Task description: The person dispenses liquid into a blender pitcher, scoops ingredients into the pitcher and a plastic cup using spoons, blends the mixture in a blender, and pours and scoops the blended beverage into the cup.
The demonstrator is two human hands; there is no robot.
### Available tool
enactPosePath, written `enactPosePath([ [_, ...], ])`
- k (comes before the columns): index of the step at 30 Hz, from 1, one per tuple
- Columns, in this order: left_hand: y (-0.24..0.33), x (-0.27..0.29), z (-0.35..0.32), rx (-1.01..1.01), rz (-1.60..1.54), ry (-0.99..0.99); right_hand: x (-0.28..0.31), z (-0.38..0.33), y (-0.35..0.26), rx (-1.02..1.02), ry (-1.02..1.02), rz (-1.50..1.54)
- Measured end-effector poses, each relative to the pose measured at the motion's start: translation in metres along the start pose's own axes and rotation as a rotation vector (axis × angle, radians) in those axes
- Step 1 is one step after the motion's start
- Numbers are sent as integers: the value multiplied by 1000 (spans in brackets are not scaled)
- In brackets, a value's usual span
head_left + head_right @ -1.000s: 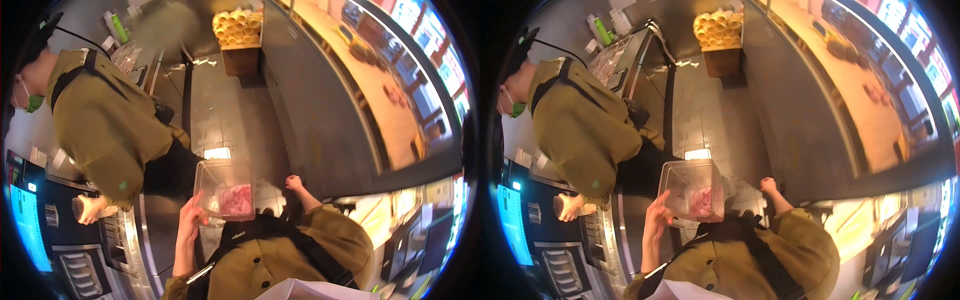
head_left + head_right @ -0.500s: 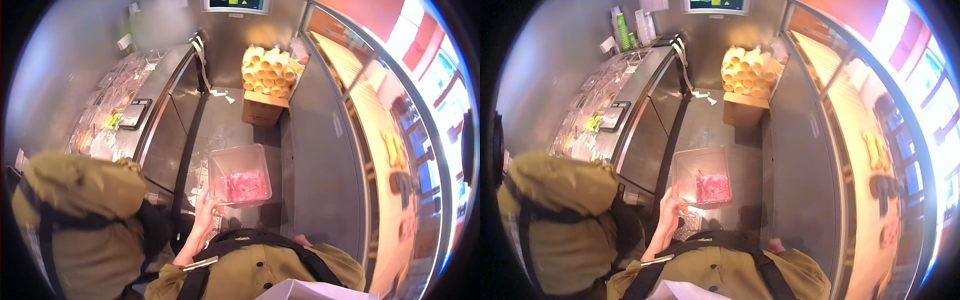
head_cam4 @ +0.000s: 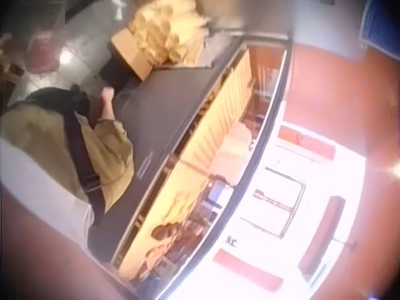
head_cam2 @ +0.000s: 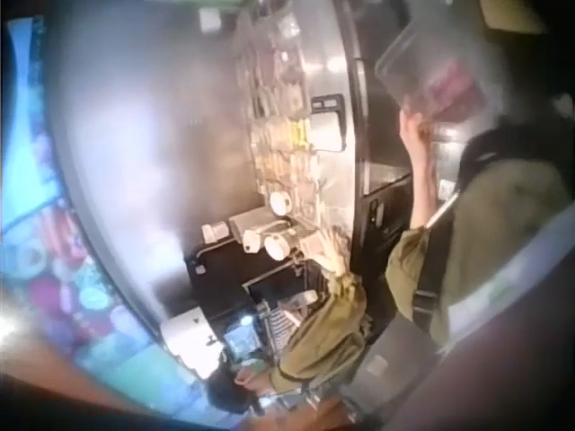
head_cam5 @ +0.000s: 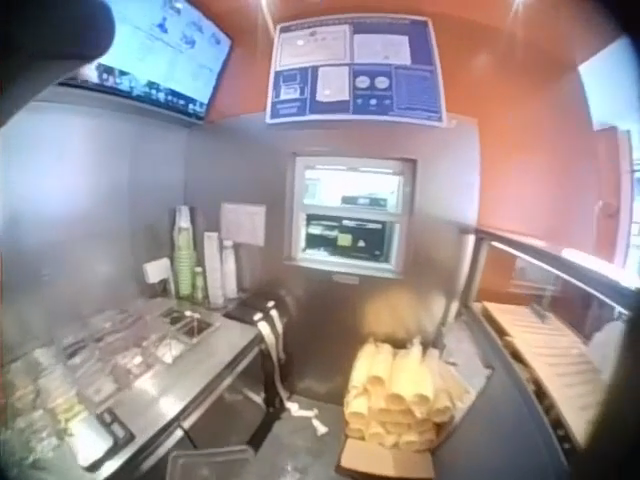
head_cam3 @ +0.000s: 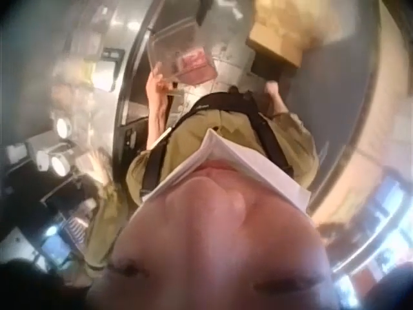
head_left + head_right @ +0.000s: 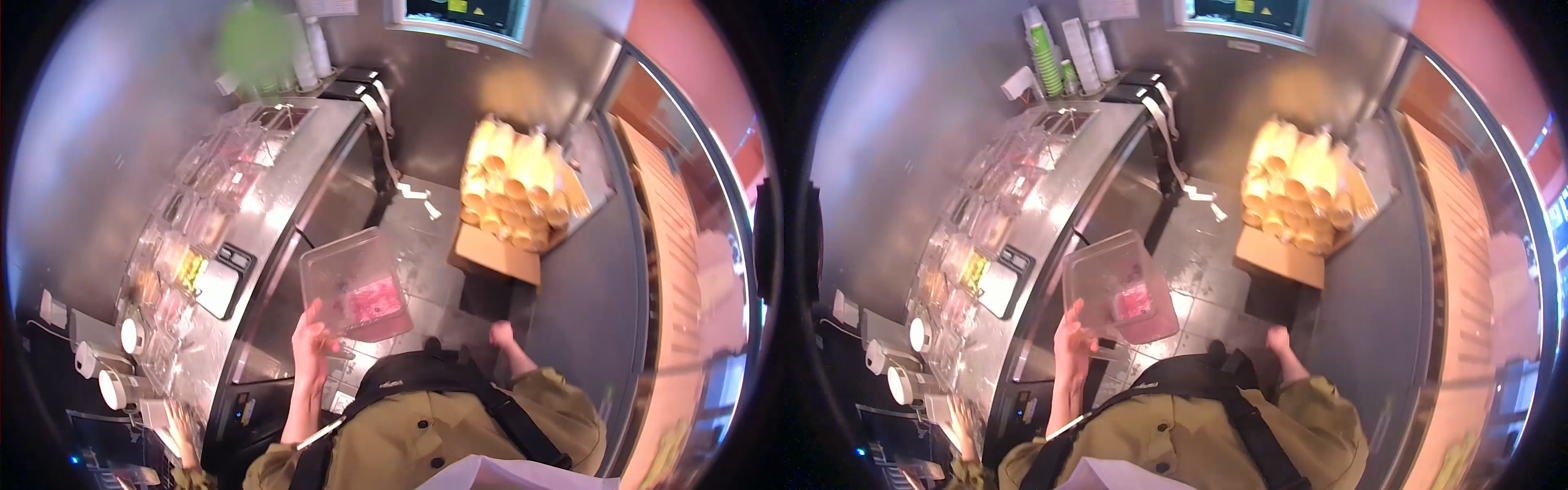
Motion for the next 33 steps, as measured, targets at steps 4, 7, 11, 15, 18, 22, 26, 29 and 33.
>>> enactPosePath([
  [4,22,14,54,-152,-28,248,140,247,-88,-165,341,696],
  [7,31,30,102,-247,-22,456,245,364,-242,199,344,719],
  [11,44,52,176,-304,69,529,292,439,-434,523,29,808],
  [15,62,53,233,-324,151,701,297,475,-574,775,-185,545],
  [18,69,62,259,-333,133,844,290,500,-661,751,-411,599],
  [22,73,46,279,-332,69,1042,263,559,-740,802,-330,479],
  [26,70,25,298,-404,88,1287,265,582,-801,938,-241,346],
  [29,73,8,319,-307,106,1437,270,581,-837,1318,-481,348],
  [33,75,-6,341,-297,133,1505,286,584,-819,1899,-24,-402],
])
Point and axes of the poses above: each hand's wrist, its own z-axis towards the middle knuckle, its own x-axis out of the back of the hand, y = z × x, the point moved 6 cm from there along z, towards the middle knuckle, and after that the axes turned 10 degrees about -x, right-handed, at the moved point
